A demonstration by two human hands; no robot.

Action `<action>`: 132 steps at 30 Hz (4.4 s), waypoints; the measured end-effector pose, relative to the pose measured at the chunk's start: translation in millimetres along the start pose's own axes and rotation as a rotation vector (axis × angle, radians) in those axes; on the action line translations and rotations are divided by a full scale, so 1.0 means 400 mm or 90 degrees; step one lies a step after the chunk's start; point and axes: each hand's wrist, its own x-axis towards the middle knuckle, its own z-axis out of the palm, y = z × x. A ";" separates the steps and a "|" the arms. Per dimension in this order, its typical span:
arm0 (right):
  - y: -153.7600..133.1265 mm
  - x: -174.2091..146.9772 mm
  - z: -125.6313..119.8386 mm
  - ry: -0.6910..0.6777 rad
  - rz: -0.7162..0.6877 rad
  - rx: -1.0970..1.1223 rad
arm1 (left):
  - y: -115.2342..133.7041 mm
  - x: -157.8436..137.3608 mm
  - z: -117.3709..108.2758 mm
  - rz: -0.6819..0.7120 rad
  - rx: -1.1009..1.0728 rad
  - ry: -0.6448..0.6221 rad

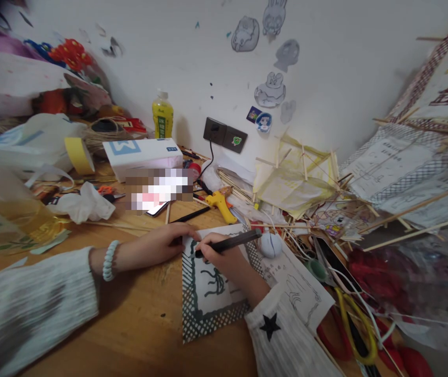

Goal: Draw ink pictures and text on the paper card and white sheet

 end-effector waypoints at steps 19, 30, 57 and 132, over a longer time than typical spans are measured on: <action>-0.021 -0.013 0.007 0.022 -0.111 -0.110 | -0.001 0.002 0.004 0.009 -0.003 0.004; -0.016 -0.016 0.010 0.034 -0.163 -0.201 | -0.013 0.002 0.011 0.007 -0.005 0.008; -0.018 -0.021 0.012 0.015 -0.150 -0.187 | -0.001 0.001 0.006 -0.046 -0.010 0.015; -0.009 -0.020 0.005 0.078 -0.147 -0.142 | 0.007 0.000 0.011 -0.050 -0.026 0.007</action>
